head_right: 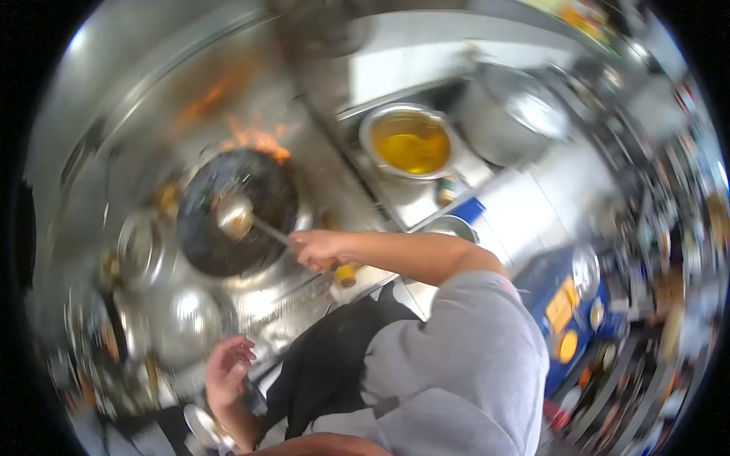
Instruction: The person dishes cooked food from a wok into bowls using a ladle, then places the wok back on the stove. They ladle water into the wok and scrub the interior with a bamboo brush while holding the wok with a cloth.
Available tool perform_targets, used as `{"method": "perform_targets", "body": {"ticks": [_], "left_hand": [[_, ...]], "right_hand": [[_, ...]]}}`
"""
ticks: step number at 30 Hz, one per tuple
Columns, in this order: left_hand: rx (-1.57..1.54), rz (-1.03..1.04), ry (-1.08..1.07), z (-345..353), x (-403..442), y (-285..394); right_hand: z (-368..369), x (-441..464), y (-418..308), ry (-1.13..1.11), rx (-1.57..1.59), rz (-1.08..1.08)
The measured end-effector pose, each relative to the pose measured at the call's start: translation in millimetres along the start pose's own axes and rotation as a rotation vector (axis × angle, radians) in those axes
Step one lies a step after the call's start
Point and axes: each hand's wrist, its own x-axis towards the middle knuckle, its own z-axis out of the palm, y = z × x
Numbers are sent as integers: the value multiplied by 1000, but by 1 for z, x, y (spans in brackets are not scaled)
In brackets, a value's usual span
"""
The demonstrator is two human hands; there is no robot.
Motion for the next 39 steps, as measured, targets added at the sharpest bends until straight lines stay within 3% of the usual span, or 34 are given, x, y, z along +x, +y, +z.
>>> {"method": "perform_targets", "body": {"ticks": [2, 4, 6, 8, 11, 14, 15, 17, 19, 21, 22, 24, 27, 31, 32, 34, 35, 36, 37, 39], "left_hand": [[95, -141, 42, -19, 16, -40], [237, -288, -45, -34, 32, -65], [296, -301, -196, -46, 48, -90], [444, -273, -386, -50, 66, -101], [539, -208, -585, -47, 96, -102], [587, -170, -745, -29, 120, -104], [587, -150, -779, -27, 128, -116], [532, -149, -836, -9, 131, -107], [493, -138, -889, 9, 129, -113], [486, -138, -977, 36, 124, -105], [491, -133, -988, 48, 121, -109], [459, -119, -1121, 76, 118, -121], [484, -154, -1173, 133, 112, -143], [785, 14, -1253, 224, 103, -149], [853, 64, -1278, 246, 101, -162], [858, 9, -1310, 288, 94, -180], [885, 31, -1321, 305, 92, -191], [910, 59, -1328, 323, 90, -197], [903, -14, -1331, 339, 86, -200], [879, 21, -1332, 358, 81, -215]], "right_hand": [[-1, -12, -5, 89, -685, -101], [1, 12, 26, 222, -1021, -307], [24, -14, 25, 363, -1455, -73], [38, -17, 42, 443, -1420, -23], [43, -31, 78, 442, -1266, -232], [65, -99, 104, 612, -1065, -110], [51, -108, 147, 700, -1019, -237], [70, -165, 171, 748, -806, 97], [68, -202, 259, 887, -815, 171], [86, -244, 322, 940, -636, 440], [85, -259, 393, 1018, -710, 445], [114, -305, 427, 932, -231, 751], [145, -357, 551, 1025, 76, 785], [167, -409, 614, 1121, 220, 804], [163, -426, 624, 1129, 438, 728], [151, -462, 631, 1245, 548, 635], [142, -479, 629, 1356, 439, 618], [130, -503, 611, 1505, 478, 413], [114, -533, 589, 1603, 364, 471], [78, -595, 558, 1807, 280, 248]]}}
